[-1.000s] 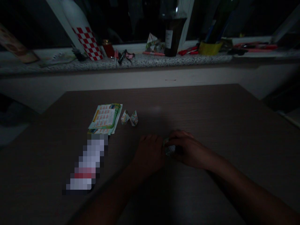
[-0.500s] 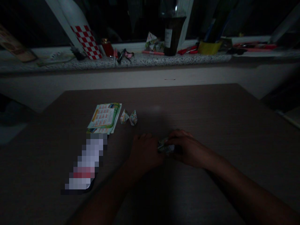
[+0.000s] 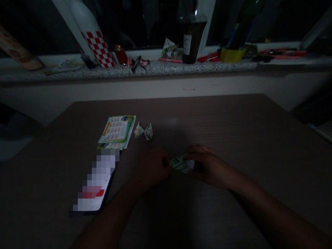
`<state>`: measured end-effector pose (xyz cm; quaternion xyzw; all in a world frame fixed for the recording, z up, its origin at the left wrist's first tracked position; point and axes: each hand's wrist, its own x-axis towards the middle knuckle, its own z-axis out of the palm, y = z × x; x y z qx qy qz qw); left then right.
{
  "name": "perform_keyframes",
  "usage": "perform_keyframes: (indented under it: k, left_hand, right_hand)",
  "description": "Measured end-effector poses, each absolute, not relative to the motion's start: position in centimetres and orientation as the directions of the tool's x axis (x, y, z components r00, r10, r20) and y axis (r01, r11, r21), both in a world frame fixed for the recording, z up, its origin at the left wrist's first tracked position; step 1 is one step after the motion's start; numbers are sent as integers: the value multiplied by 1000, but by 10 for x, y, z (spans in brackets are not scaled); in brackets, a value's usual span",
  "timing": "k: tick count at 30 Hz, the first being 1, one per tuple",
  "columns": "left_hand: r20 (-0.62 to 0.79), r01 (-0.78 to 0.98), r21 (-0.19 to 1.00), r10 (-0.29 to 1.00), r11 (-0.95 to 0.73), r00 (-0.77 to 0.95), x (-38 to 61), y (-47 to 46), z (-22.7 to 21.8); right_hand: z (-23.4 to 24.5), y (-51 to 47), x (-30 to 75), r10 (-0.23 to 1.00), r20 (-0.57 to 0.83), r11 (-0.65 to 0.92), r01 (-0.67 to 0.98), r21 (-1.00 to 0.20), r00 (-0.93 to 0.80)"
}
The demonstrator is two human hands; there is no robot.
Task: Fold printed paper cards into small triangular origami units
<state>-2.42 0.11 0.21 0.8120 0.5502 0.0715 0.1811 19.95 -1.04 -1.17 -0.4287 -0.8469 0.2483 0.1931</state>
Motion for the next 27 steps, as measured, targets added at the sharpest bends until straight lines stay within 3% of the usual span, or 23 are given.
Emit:
perform_keyframes:
  k: [3,6,10,27]
  left_hand:
    - [68,799,448,907,-400,416,-23,-6,-1]
    - [143,649,498,793,-574,592,-17,-12,-4]
    - [119,586,499,720,-639,684,-12,-9,-9]
    - [87,583,486,699,-651,710,-20,-7,-3]
  right_hand:
    - [-10,-10,200,829,127,495,608,-620,-545]
    - [-8,-8,201,820,134,500,582,-641,-556]
    - [-6,-8,202,781,138,541,548,-639,-610]
    - [-7,-7,201,727,224,633,505,-587,-650]
